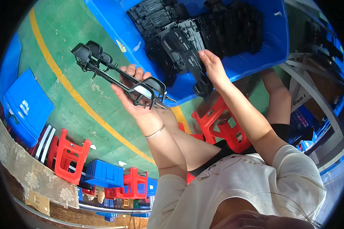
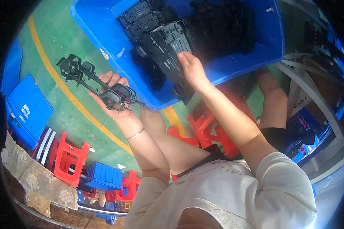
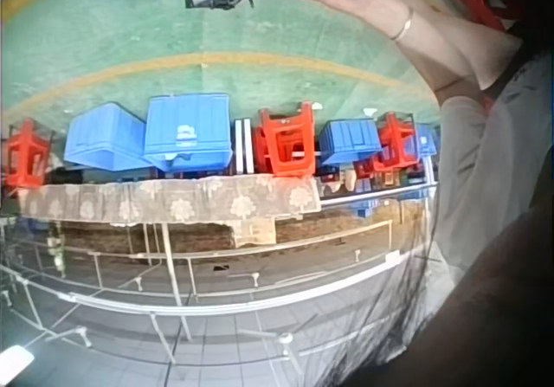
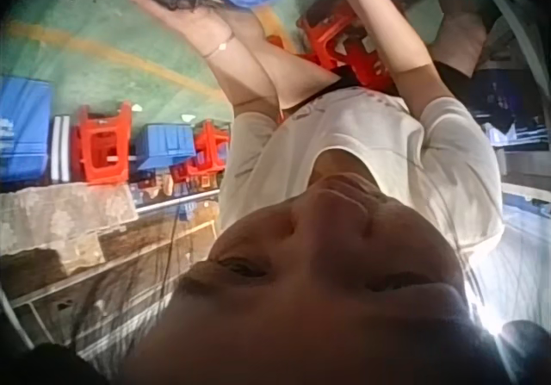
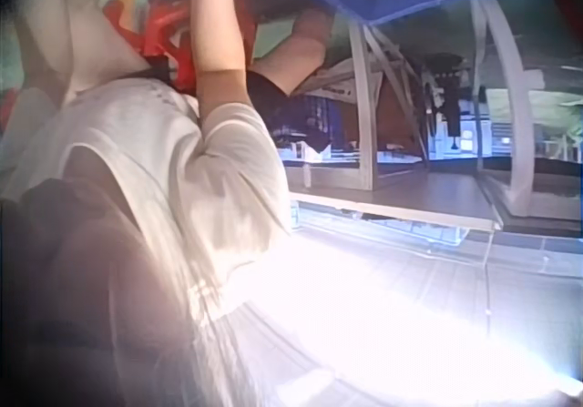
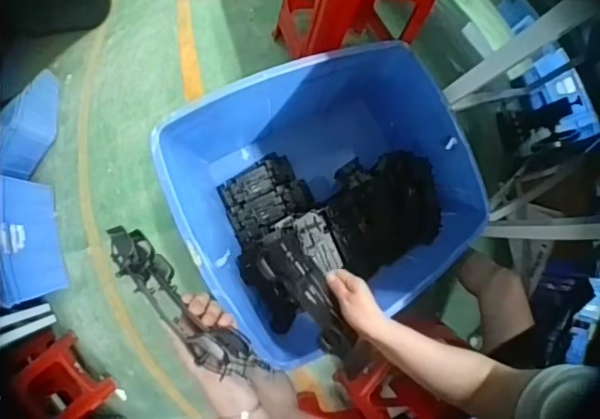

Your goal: Picking up toy car chassis from a table and placing them into a blue plastic bin.

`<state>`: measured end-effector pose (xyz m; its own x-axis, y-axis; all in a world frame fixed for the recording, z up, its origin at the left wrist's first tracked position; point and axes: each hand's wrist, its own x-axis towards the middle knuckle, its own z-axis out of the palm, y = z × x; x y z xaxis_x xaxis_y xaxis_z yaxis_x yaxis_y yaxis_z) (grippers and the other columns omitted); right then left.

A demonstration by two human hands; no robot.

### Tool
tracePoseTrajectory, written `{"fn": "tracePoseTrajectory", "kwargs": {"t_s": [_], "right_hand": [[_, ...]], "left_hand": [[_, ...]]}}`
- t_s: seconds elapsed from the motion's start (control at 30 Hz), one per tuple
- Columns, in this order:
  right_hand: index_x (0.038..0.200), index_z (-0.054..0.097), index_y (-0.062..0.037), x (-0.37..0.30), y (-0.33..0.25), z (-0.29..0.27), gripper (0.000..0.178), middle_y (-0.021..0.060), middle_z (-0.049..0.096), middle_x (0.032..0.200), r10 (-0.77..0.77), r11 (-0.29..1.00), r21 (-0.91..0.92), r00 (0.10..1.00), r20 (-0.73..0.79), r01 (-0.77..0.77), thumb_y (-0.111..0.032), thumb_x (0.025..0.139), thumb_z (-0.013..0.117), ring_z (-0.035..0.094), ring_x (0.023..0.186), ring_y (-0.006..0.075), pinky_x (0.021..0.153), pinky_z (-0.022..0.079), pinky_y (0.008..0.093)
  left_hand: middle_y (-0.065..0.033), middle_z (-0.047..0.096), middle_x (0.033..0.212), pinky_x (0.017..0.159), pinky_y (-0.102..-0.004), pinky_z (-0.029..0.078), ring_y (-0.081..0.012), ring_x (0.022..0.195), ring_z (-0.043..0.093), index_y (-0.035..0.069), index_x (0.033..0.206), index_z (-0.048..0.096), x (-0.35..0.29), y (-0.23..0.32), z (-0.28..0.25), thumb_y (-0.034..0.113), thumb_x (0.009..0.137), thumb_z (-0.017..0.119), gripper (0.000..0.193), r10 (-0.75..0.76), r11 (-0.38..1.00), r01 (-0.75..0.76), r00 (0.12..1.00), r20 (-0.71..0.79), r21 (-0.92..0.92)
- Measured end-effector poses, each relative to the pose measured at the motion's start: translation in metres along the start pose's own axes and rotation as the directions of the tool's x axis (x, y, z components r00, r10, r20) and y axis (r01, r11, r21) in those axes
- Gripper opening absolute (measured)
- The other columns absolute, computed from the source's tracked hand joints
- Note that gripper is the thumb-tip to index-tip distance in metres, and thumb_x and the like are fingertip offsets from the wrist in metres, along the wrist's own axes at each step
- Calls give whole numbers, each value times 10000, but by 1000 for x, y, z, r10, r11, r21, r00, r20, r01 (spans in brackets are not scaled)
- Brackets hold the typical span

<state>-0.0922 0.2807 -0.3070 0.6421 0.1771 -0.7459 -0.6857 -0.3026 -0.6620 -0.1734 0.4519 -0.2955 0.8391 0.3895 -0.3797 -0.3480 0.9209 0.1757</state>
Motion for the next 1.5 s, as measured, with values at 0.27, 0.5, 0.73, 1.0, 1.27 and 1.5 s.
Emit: {"fn": "tracePoseTrajectory", "kwargs": {"t_s": [0.27,0.5,0.73,1.0,1.27,1.5], "right_hand": [[839,475,-11,-3,-1,-10,206,-23,443,668,-283,908,-350,953,-108,230,-193,850,377,382,673,46,627,337,178],[851,476,-10,-5,-5,-10,203,150,500,664,-339,877,-394,935,-102,275,-194,827,392,482,623,209,600,385,292],[846,486,-21,4,-1,-15,184,44,473,632,-212,959,-207,975,-61,195,-181,827,398,442,618,109,590,369,240],[846,490,-39,3,-24,-21,163,-28,465,698,8,991,136,1000,-10,-6,-166,834,389,387,678,42,631,329,176],[797,470,-48,3,-26,-24,133,-44,424,687,-43,989,146,999,33,38,-158,827,402,363,673,36,632,314,170],[802,463,-47,-3,-37,-23,126,-48,419,679,-58,997,51,996,69,55,-158,827,409,362,663,30,625,316,169]], "left_hand": [[-25,419,786,636,-292,343,-140,693,413,60,886,416,5,-2,3,379,708,553,391,-21,999,18,997,-72,-46],[-32,418,802,611,-276,337,-134,687,389,49,919,417,6,-7,1,411,728,512,420,-28,999,26,998,-55,-40],[-41,401,815,649,-282,334,-134,704,390,23,969,382,2,-11,11,439,751,459,475,32,962,11,988,-153,274],[-55,408,830,663,-289,330,-150,713,384,12,991,376,1,-15,11,408,766,452,462,-46,963,103,974,-224,248],[-122,455,973,827,-356,354,-227,900,451,-18,1032,398,2,-17,-1,389,744,496,509,-173,878,244,964,-203,411],[-212,400,1108,830,-322,372,-275,1031,411,-56,1126,323,13,-28,14,324,725,531,590,-215,822,248,969,-124,513]]}}
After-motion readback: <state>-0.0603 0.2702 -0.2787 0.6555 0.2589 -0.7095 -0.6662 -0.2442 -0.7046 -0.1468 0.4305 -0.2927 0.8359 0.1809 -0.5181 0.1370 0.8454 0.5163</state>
